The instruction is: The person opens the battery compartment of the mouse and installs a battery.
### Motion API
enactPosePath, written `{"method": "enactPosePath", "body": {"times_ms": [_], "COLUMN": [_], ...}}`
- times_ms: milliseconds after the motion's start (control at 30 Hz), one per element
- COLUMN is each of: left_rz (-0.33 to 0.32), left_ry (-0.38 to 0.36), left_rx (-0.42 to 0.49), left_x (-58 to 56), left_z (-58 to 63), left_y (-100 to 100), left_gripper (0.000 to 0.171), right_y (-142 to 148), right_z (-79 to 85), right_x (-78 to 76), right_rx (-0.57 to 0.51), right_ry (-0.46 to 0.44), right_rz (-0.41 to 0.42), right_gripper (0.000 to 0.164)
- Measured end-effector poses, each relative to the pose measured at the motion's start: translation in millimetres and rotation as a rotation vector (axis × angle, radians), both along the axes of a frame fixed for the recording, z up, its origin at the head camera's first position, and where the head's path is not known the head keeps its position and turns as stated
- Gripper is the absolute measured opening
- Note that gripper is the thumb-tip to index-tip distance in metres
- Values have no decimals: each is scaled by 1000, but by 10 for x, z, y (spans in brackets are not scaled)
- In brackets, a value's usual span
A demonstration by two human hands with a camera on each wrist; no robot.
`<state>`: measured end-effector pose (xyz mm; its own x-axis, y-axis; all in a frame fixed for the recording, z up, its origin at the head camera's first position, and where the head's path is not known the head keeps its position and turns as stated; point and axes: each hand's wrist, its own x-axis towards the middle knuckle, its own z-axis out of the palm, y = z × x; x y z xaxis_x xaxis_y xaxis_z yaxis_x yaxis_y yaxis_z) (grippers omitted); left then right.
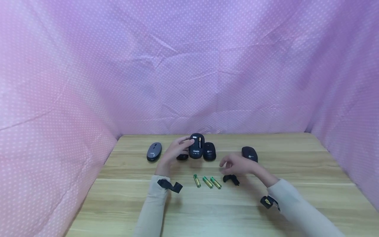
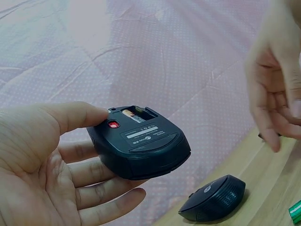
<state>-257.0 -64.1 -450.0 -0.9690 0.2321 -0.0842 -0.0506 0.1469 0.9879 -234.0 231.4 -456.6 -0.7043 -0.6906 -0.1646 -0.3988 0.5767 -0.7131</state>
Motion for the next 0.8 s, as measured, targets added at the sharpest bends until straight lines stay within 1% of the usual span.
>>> {"method": "enactPosePath", "body": {"times_ms": [100,200,467,700,800], "left_rz": [0,2,44,40,38], "left_ry": [7,9,-3,2,10], "left_rx": [7,21,33,34,37], "left_x": [-1,-6,-11,-16,-26], "left_z": [10,7,-11,-12,-17], "left_y": [-10,-18,-27,-8,1], "left_gripper": [49,49,52,54,55], "right_y": [58,101,117,74,67], "right_z": [-35,-68,-136,-161,-153], "right_x": [41,95,194,209,204], "right_rx": [28,70,120,147,142], "right_ry": [12,26,77,86,85], "right_rz": [-1,-24,-48,-66,-67], "right_gripper": [28,29,31,34,37]}}
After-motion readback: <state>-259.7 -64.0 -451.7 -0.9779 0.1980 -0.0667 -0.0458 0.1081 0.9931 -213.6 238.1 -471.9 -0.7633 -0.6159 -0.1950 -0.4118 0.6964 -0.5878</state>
